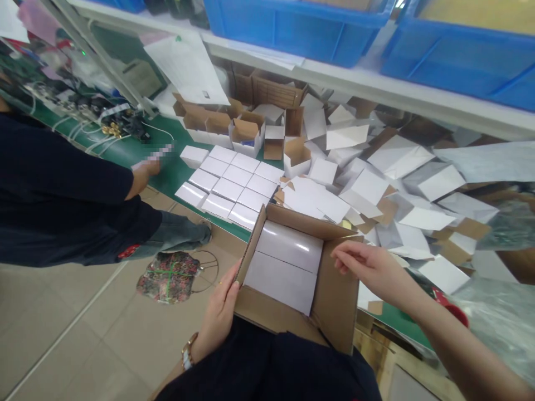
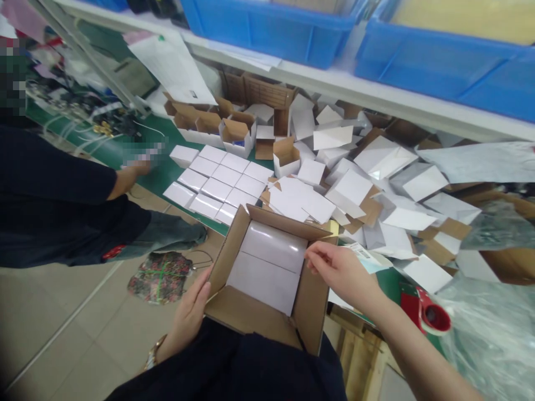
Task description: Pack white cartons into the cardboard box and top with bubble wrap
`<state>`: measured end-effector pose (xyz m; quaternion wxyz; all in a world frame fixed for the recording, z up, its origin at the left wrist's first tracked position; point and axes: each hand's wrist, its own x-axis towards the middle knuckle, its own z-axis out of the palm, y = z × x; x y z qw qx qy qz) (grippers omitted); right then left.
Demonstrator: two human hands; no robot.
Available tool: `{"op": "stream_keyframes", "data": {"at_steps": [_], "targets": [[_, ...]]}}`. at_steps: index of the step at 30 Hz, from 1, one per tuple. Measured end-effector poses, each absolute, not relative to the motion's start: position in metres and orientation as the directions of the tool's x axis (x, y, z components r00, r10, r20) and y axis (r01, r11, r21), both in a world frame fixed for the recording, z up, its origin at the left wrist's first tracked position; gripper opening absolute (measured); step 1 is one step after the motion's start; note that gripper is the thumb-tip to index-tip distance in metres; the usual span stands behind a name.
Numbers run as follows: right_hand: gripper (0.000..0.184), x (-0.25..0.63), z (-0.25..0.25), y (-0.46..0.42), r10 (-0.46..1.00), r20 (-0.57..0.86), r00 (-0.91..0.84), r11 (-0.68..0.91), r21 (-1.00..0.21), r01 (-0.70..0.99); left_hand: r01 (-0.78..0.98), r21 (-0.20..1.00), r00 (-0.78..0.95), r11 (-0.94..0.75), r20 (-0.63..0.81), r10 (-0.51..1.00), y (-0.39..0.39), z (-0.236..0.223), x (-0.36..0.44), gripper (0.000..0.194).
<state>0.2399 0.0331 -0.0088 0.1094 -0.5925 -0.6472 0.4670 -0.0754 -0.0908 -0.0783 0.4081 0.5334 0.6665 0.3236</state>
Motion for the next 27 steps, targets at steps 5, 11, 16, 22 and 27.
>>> {"op": "stream_keyframes", "data": {"at_steps": [5,11,16,22,27], "targets": [[0.029,0.233,-0.003,0.037,0.869,-0.393,-0.3,-0.076,-0.705,0.705,0.438,0.869,-0.105,0.231,-0.206,0.973,-0.091,-0.078,-0.075,0.049],[0.025,0.237,-0.004,0.038,0.852,-0.423,-0.308,-0.08,-0.687,0.723,0.438,0.872,-0.107,0.221,-0.193,0.975,-0.092,-0.08,-0.076,0.049],[0.032,0.238,-0.003,0.037,0.855,-0.434,-0.284,-0.146,-0.727,0.671,0.438,0.871,-0.103,0.222,-0.197,0.975,-0.091,-0.08,-0.076,0.049],[0.045,0.245,0.002,0.037,0.868,-0.441,-0.227,-0.275,-0.809,0.519,0.445,0.868,-0.104,0.22,-0.194,0.976,-0.091,-0.081,-0.076,0.049],[0.05,0.266,-0.008,0.015,0.907,-0.393,0.152,-0.42,-0.813,0.403,0.446,0.853,-0.086,0.272,-0.262,0.961,-0.083,-0.076,-0.086,0.05]]}}
